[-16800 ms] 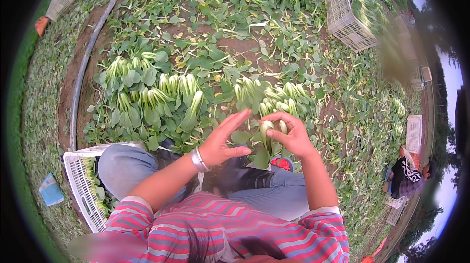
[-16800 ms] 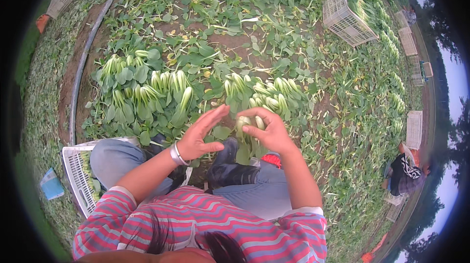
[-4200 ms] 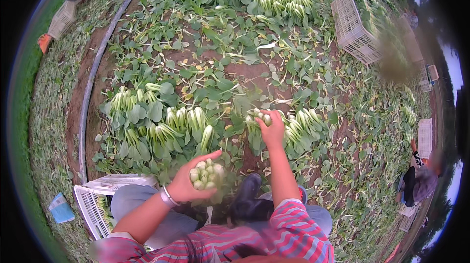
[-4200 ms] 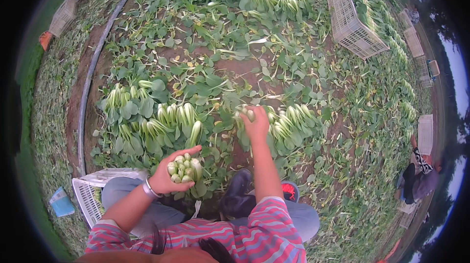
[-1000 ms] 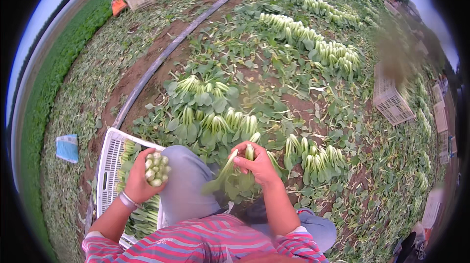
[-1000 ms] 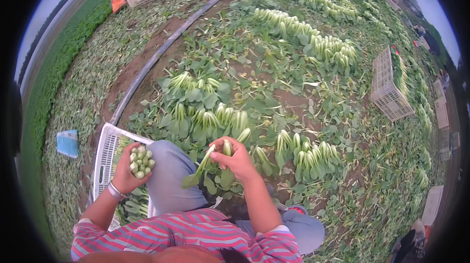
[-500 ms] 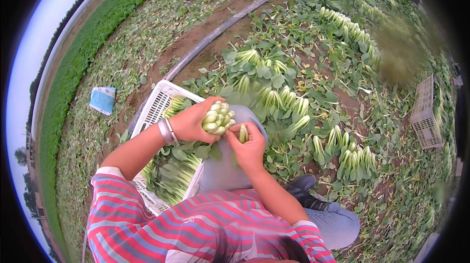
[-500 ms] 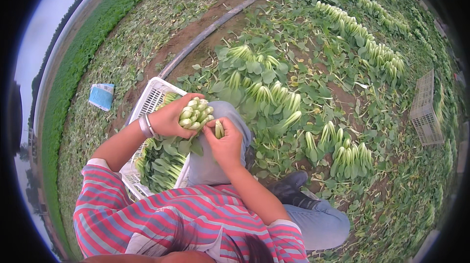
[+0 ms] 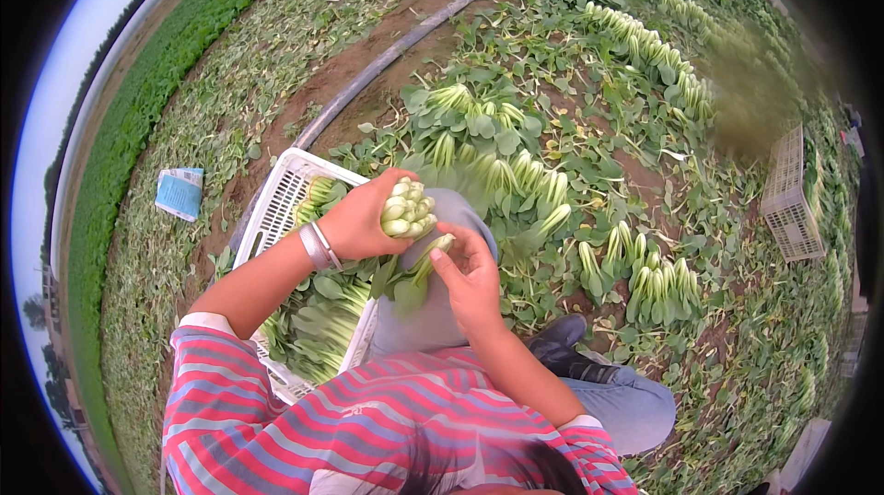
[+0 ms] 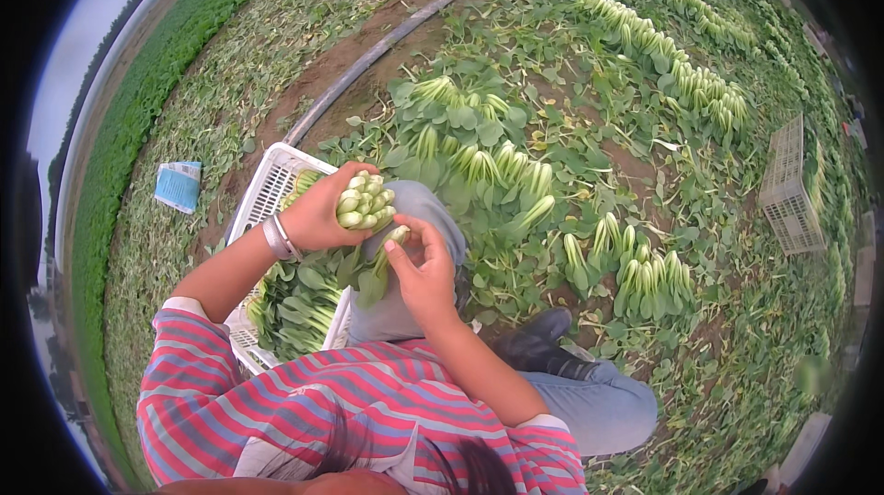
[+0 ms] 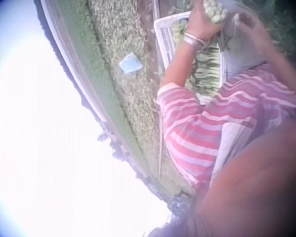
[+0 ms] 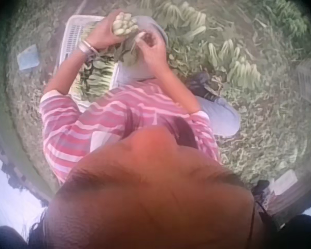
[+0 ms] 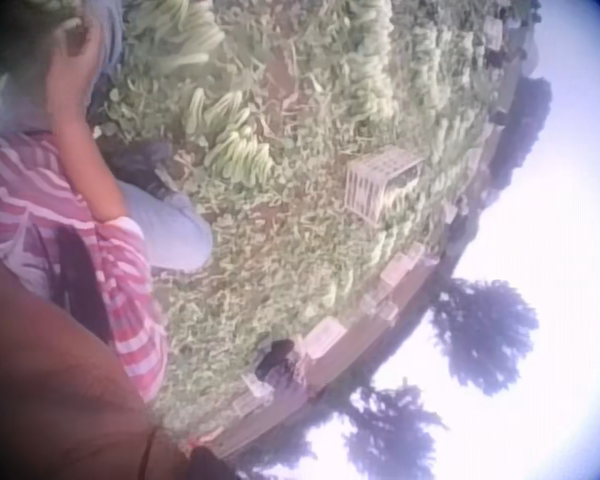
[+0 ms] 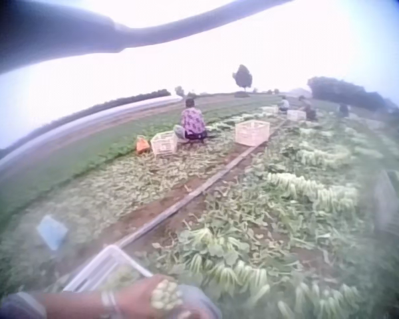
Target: The person sits on the ground in a field and sorts small green vegetables by hand. They pick up bunches from the ground, separate them, and place them into a white plastic basket.
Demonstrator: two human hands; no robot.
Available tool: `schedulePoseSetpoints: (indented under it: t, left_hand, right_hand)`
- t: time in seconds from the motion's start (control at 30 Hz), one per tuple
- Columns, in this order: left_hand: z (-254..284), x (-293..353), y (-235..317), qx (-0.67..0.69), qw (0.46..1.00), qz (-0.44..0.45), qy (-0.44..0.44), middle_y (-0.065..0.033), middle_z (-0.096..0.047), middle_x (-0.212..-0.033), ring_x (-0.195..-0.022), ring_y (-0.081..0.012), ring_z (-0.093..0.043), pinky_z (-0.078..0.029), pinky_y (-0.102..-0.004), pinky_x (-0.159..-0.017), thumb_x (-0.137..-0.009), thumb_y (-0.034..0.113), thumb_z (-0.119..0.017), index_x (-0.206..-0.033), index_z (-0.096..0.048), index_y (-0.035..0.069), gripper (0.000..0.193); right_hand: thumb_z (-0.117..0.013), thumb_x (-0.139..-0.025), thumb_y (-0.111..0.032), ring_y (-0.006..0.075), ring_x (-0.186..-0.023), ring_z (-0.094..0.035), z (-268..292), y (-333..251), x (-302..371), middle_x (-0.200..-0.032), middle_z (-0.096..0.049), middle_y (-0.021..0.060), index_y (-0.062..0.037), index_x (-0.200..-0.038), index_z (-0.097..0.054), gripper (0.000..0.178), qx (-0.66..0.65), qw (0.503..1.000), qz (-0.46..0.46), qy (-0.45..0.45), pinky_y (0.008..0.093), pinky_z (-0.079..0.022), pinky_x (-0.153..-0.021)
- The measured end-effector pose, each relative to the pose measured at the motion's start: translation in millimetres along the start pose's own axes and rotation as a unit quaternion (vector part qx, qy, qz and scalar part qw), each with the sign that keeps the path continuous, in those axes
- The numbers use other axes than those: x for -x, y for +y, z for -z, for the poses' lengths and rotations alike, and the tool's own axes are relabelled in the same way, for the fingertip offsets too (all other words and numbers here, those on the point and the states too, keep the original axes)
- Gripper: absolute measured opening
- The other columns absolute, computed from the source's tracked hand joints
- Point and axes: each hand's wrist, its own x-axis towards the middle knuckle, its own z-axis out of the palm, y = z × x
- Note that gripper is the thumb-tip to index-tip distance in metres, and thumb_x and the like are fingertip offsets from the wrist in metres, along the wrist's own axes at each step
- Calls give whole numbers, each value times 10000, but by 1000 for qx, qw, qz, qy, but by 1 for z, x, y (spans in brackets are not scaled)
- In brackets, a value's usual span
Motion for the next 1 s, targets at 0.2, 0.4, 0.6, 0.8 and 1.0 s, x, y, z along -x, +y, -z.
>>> schedulePoseSetpoints:
  t: [0.2,0.4,0.6,0.8,1.0]
  left_hand:
    - [8,-12,1,-29,998,-30,-48,-150,-670,-1268,-1178,-274,-669,-527,-391,-1039,-707,158,-898,-1465,-418,41,905]
    - [26,-26,9,-50,989,-42,-135,-155,-675,-1267,-1166,-295,-676,-534,-403,-1025,-659,191,-932,-1462,-439,48,952]
    - [-22,-15,12,-85,993,-41,74,-169,-691,-1211,-1114,-348,-699,-552,-417,-976,-659,142,-939,-1460,-458,72,938]
    - [-60,-23,16,-149,973,-37,174,-191,-621,-1253,-1111,-399,-650,-535,-446,-964,-713,61,-877,-1454,-461,21,851]
    - [-76,-46,14,-145,969,37,197,-170,-629,-1292,-1147,-345,-660,-532,-420,-1002,-725,-35,-815,-1461,-468,31,816]
  right_hand:
    - [-754,-954,3,110,-928,-674,-6,11,-12,-1055,-706,61,18,-1161,-616,249,18,1000,22,10,257,-576,-843]
    - [-753,-941,34,148,-906,-733,-17,13,-19,-1018,-736,95,24,-1086,-607,206,11,999,30,26,279,-609,-806]
    - [-718,-971,-10,148,-921,-751,21,-6,-43,-946,-747,78,35,-1015,-655,90,130,988,40,-67,300,-612,-819]
    - [-768,-923,-94,92,-727,-690,57,-39,-84,-860,-730,37,-25,-895,-678,117,300,934,72,-180,279,-555,-640]
    - [-821,-917,-258,118,-573,-666,173,1,-140,-620,-656,69,-38,-809,-626,313,207,976,-58,34,291,-490,-531]
